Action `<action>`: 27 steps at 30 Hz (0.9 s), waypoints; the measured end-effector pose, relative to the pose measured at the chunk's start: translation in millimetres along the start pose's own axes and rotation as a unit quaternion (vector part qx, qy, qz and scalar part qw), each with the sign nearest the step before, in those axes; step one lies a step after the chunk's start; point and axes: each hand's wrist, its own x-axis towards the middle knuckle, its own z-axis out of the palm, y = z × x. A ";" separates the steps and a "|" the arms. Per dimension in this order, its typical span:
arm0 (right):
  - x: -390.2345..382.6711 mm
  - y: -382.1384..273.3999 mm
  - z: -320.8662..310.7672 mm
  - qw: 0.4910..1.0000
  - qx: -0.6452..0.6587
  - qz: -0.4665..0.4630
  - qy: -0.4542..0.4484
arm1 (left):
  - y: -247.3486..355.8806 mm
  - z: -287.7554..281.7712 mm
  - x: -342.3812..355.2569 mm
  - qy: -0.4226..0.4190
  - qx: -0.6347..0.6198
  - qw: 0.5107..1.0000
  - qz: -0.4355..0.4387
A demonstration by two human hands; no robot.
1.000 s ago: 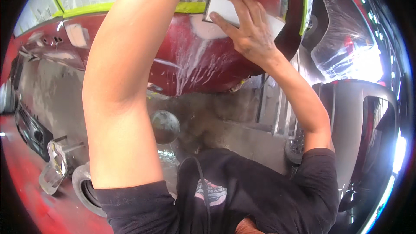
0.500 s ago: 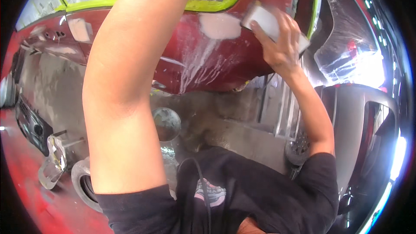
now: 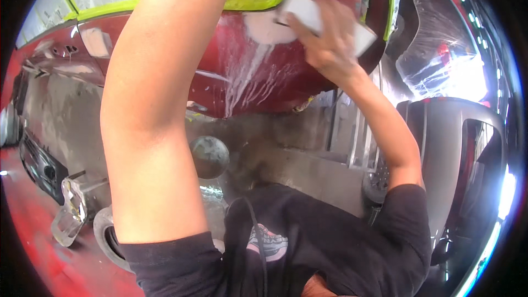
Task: The person sands a red car panel using a sanding block. They repeatedly dip the block into a bucket of water and apply it to the surface of the car, which is partially masked with newspaper and tape. The person uses a cloth to wipe the area while sanding.
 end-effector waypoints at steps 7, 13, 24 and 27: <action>-20.0 21.7 -20.5 1.000 -0.014 0.003 0.022 | -5.1 -6.2 1.2 -0.003 0.002 1.000 0.003; 23.2 -3.1 4.6 1.000 0.001 -0.004 -0.011 | -5.4 -5.9 -6.0 -0.014 0.026 1.000 0.008; 14.3 -2.4 4.7 1.000 0.000 0.001 -0.018 | -5.5 -3.5 -9.5 0.003 0.034 0.999 0.025; -11.4 17.4 -4.5 1.000 -0.004 -0.012 0.004 | -8.1 -4.9 -5.6 0.021 0.013 1.000 0.015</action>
